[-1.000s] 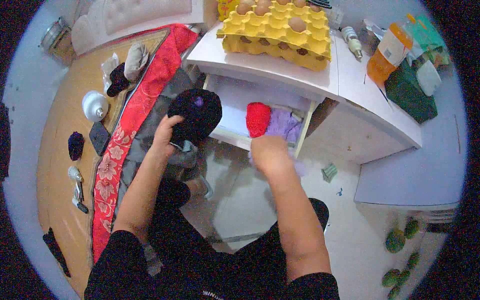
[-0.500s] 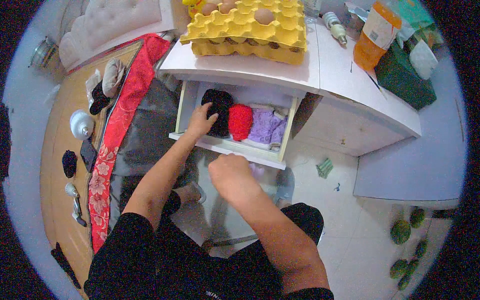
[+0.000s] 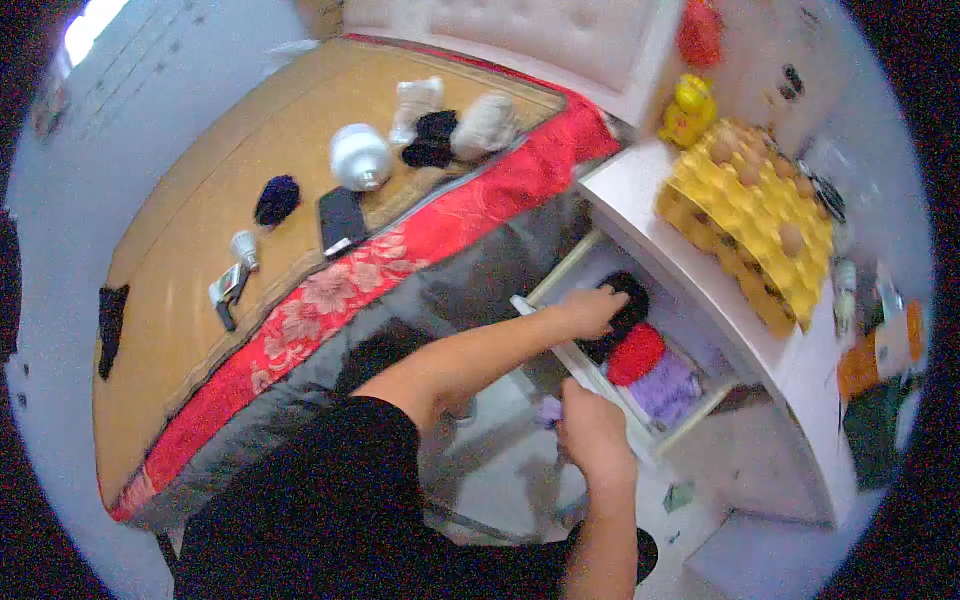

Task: The person cleans various socks one by one using a cloth and wipes the inside of a desk drawer.

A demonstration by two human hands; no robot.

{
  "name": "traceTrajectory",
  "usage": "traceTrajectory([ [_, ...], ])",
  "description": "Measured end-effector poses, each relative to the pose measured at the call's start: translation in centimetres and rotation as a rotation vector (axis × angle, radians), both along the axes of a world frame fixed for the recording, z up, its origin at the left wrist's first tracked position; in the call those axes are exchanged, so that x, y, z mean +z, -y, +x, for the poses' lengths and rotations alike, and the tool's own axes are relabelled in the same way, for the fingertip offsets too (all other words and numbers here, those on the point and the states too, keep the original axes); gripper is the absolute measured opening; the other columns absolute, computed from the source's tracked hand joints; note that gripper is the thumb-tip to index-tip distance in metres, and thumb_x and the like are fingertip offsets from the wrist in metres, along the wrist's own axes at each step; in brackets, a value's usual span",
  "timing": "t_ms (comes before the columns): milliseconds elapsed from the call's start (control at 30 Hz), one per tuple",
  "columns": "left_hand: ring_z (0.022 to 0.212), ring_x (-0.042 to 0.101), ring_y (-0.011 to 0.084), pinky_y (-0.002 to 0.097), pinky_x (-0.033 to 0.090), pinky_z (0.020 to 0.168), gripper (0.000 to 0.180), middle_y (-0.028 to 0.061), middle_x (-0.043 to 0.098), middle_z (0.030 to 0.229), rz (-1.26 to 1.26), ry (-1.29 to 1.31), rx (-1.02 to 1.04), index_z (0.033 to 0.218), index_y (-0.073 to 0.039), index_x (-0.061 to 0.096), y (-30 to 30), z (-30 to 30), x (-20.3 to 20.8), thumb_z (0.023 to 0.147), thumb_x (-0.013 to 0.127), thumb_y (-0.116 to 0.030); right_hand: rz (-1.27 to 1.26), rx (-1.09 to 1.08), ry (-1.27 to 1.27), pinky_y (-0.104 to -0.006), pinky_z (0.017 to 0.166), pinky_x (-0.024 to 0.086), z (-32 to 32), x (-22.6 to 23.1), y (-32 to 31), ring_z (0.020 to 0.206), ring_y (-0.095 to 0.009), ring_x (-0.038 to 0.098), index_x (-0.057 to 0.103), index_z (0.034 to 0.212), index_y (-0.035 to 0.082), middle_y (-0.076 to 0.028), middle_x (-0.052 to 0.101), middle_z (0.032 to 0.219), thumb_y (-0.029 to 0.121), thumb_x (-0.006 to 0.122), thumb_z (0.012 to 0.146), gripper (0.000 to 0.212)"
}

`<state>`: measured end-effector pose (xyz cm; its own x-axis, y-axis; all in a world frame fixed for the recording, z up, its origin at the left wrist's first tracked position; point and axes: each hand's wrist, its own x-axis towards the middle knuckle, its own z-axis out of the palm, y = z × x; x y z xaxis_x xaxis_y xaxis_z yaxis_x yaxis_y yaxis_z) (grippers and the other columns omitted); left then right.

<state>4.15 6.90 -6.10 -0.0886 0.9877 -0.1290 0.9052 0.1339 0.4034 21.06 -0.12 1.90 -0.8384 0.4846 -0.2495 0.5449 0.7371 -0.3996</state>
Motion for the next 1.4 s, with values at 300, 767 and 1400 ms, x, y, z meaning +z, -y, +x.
traceTrajectory([
  [300, 0.08, 0.059, 0.0171, 0.0285, 0.047, 0.072, 0.015, 0.0095, 0.061, 0.085, 0.956, 0.163, 0.479, 0.093, -0.003, 0.062, 21.8, -17.4, 19.5, 0.081, 0.057, -0.009, -0.08, 0.09, 0.012, -0.0457, 0.073, 0.046, -1.2, -0.4, 0.8, 0.083, -0.038, 0.058, 0.057, 0.093, 0.006, -0.019, 0.062, 0.086, 0.016, 0.065, 0.07, 0.026],
  [767, 0.086, 0.06, 0.0312, 0.0386, 0.048, 0.076, 0.024, 0.0181, 0.063, 0.095, 1.032, -0.102, 1.022, 0.096, -0.005, 0.061, 34.3, -35.8, 16.2, 0.073, 0.053, -0.007, -0.116, -0.017, -0.264, -0.0431, 0.07, 0.048, -0.8, -1.3, 0.3, 0.077, -0.037, 0.06, 0.059, 0.096, 0.004, -0.02, 0.062, 0.083, 0.016, 0.063, 0.067, 0.031],
  [1400, 0.117, 0.045, 0.0335, 0.0422, 0.033, 0.103, 0.068, 0.0213, 0.042, 0.129, 0.875, 1.821, 0.106, 0.132, 0.002, 0.031, 26.1, -17.7, 18.5, 0.072, 0.06, -0.013, -1.539, -0.559, -1.147, -0.04, 0.078, 0.049, -1.6, -1.7, -0.9, 0.087, -0.027, 0.06, 0.052, 0.109, 0.004, -0.012, 0.06, 0.101, 0.027, 0.046, 0.089, 0.031],
])
